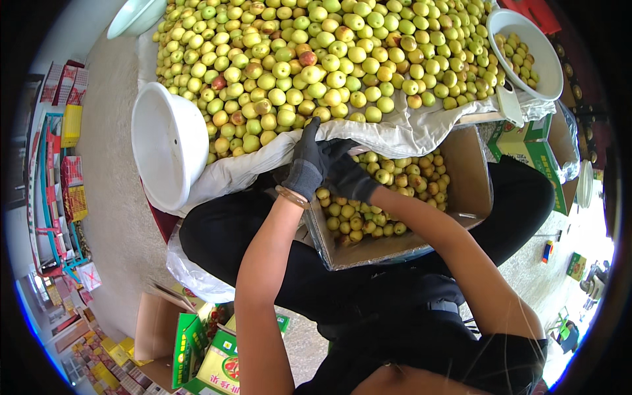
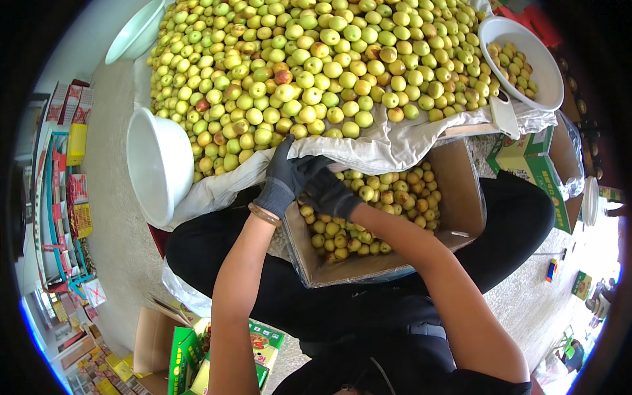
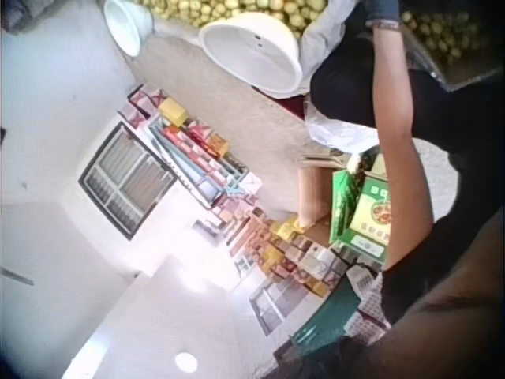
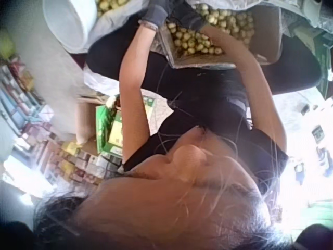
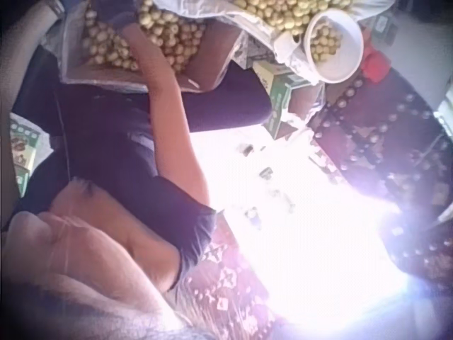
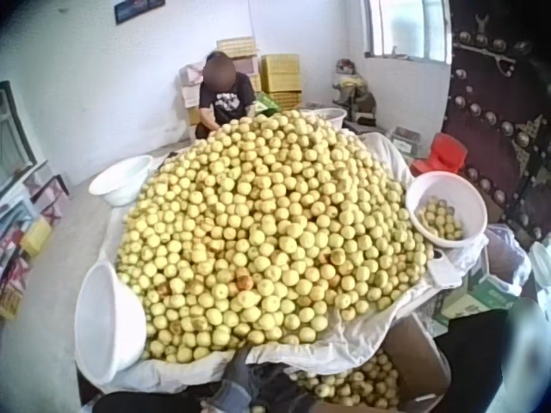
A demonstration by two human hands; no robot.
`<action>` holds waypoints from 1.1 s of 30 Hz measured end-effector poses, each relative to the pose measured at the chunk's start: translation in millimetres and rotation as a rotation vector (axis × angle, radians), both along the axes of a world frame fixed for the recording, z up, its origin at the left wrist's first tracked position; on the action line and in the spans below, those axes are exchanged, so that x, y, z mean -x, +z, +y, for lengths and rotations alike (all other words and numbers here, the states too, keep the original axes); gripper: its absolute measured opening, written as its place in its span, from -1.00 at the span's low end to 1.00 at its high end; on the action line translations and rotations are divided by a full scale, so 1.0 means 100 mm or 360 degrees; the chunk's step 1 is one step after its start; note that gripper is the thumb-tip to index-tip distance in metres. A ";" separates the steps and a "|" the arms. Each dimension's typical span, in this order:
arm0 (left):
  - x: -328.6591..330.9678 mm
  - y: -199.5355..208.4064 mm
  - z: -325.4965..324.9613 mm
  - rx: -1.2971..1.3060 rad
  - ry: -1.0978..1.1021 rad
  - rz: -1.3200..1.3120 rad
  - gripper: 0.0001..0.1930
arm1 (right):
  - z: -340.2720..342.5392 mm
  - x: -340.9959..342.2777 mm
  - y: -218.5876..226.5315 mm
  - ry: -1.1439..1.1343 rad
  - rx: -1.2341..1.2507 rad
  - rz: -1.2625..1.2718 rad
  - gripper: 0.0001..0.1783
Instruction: The person sorts green round fruit from a large pile on a table into a cardboard box and a white bowl. They wear gloves and handle the fruit by hand, occasionally transferring fruit between containers.
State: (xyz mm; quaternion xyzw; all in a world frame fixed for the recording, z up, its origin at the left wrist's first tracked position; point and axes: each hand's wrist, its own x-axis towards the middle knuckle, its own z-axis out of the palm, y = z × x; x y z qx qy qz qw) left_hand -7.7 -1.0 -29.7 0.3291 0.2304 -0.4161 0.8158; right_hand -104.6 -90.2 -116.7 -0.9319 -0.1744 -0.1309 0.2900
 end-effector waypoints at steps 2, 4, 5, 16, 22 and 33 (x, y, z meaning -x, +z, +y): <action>-0.01 -0.19 0.03 -0.0140 -0.0102 -0.0389 -0.38 | 0.22 0.06 -0.19 0.0083 0.0127 0.0078 -0.52; 0.02 -0.13 0.02 -0.0197 0.0016 -0.0196 -0.34 | 0.31 0.18 -0.17 0.0159 0.0394 0.0321 -0.53; 0.03 -0.07 0.00 -0.0199 0.0009 -0.0187 -0.34 | 0.31 0.26 -0.01 0.0134 0.0363 0.0238 -0.53; -0.03 0.12 -0.01 -0.0016 -0.0140 0.0029 -0.31 | -0.33 0.02 0.01 -0.0126 0.0495 0.0847 -0.78; 0.36 -0.08 0.38 -0.1075 -0.0738 -0.0946 -0.44 | -0.50 0.11 0.48 -0.0139 0.0108 0.1012 -0.31; 0.67 1.31 2.23 0.0916 0.0310 -0.0533 -0.78 | -1.10 0.54 1.01 -0.0193 -0.0451 0.0643 -0.69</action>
